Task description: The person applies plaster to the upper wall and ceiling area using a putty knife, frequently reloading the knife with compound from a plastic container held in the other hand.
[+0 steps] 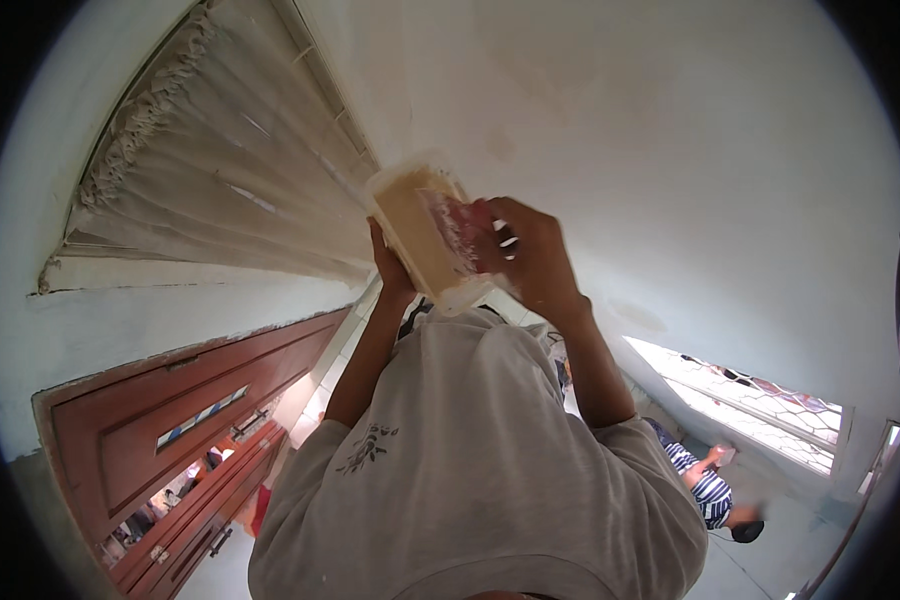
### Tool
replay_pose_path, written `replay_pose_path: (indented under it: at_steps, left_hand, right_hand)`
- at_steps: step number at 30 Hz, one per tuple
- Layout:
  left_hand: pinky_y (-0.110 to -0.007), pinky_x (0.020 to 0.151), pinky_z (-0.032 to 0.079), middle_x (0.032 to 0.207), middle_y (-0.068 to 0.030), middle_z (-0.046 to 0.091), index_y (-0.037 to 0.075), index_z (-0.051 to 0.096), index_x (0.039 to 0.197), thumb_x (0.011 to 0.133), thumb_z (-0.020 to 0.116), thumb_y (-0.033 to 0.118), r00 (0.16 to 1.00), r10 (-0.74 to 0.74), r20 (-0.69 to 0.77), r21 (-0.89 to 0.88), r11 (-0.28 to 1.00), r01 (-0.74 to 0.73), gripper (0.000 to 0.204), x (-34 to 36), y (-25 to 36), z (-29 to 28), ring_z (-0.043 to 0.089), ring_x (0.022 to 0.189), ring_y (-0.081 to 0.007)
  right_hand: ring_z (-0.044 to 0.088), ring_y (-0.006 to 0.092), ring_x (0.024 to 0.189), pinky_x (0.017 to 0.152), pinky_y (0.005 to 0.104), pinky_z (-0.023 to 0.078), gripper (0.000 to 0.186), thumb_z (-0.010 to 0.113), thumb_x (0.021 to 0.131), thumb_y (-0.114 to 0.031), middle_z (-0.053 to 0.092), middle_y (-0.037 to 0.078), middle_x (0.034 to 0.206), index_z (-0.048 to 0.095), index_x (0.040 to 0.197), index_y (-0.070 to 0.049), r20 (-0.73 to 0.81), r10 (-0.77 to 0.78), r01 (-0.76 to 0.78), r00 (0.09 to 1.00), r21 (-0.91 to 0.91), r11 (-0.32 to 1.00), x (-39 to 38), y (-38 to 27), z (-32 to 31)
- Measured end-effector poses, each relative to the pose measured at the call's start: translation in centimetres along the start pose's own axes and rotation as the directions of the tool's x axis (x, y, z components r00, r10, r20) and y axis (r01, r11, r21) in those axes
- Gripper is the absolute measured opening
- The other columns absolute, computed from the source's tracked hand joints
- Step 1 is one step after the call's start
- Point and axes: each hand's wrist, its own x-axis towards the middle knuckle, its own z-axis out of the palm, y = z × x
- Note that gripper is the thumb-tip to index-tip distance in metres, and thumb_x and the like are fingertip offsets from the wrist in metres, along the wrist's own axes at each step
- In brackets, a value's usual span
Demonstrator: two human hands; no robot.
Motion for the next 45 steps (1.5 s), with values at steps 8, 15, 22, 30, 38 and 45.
replay_pose_path:
  at_steps: [8, 15, 22, 30, 38, 45]
  left_hand:
    - [-0.036, 0.091, 0.053, 0.097, -0.0094, 0.068, 0.008, 0.065, 0.104, 0.099, 0.037, 0.068, 0.984, 0.021, -0.174, -0.027, 0.999, -0.026, 0.067, 0.9, -1.7, 1.7, 0.063, 0.102, -0.0236]
    - [-0.041, 0.098, 0.05, 0.117, -0.0103, 0.065, 0.008, 0.061, 0.121, 0.099, 0.033, 0.069, 0.997, 0.007, -0.074, 0.046, 0.999, -0.003, 0.071, 0.7, -2.3, 1.6, 0.059, 0.115, -0.0263]
    - [-0.045, 0.107, 0.045, 0.144, -0.0089, 0.051, 0.016, 0.039, 0.15, 0.099, 0.032, 0.069, 0.999, -0.012, 0.047, 0.046, 0.999, 0.01, 0.075, 1.3, -1.9, 1.9, 0.053, 0.127, -0.0273]
    - [-0.045, 0.102, 0.048, 0.137, -0.0091, 0.054, 0.016, 0.041, 0.148, 0.098, 0.031, 0.07, 0.995, -0.083, 0.047, 0.007, 0.997, 0.083, 0.074, 4.4, -4.3, -0.5, 0.055, 0.123, -0.0263]
    - [-0.044, 0.102, 0.049, 0.139, -0.0094, 0.054, 0.015, 0.041, 0.148, 0.097, 0.032, 0.072, 0.987, -0.116, 0.107, 0.019, 0.993, 0.115, 0.077, 5.8, -5.6, -0.2, 0.055, 0.125, -0.0261]
    - [-0.045, 0.105, 0.047, 0.143, -0.009, 0.051, 0.015, 0.039, 0.15, 0.096, 0.033, 0.073, 0.987, -0.146, -0.071, -0.052, 0.988, 0.143, 0.079, 4.3, -4.7, -0.3, 0.052, 0.129, -0.0278]
  right_hand:
    - [0.069, 0.0391, 0.081, 0.07, 0.0467, 0.056, 0.023, 0.062, 0.087, -0.011, 0.068, 0.025, 0.086, 0.06, 0.102, 0.006, 0.282, 0.11, 0.06, 0.953, -0.533, 0.844, 1.6, 5.8, 6.2]
    - [0.069, 0.0372, 0.075, 0.068, 0.0441, 0.054, 0.02, 0.064, 0.089, -0.011, 0.068, 0.023, 0.081, 0.062, 0.102, 0.004, 0.237, 0.062, 0.065, 0.97, -0.491, 0.869, 0.9, 4.1, 3.6]
    - [0.07, 0.0187, 0.076, 0.065, 0.0309, 0.055, 0.021, 0.068, 0.09, -0.009, 0.069, 0.013, 0.085, 0.06, 0.105, 0.002, -0.167, 0.343, -0.288, 0.924, 0.284, 0.915, -1.1, 3.9, -2.1]
    - [0.067, 0.0158, 0.098, 0.087, 0.0314, 0.055, 0.029, 0.064, 0.091, -0.004, 0.068, 0.007, 0.11, 0.059, 0.119, -0.001, 0.007, 0.441, -0.146, 0.898, 0.948, 0.284, -3.9, 5.7, -0.7]
    - [0.065, 0.0206, 0.105, 0.095, 0.0369, 0.054, 0.028, 0.06, 0.099, -0.018, 0.065, 0.011, 0.111, 0.056, 0.119, 0.001, -0.206, 0.361, 0.054, 0.91, 0.92, 0.389, -1.5, 7.5, -2.3]
    - [0.061, 0.0334, 0.116, 0.106, 0.0444, 0.05, 0.045, 0.053, 0.102, -0.028, 0.057, 0.023, 0.122, 0.042, 0.127, 0.009, -0.277, 0.475, 0.04, 0.836, 0.892, 0.45, 6.6, 13.4, -2.6]
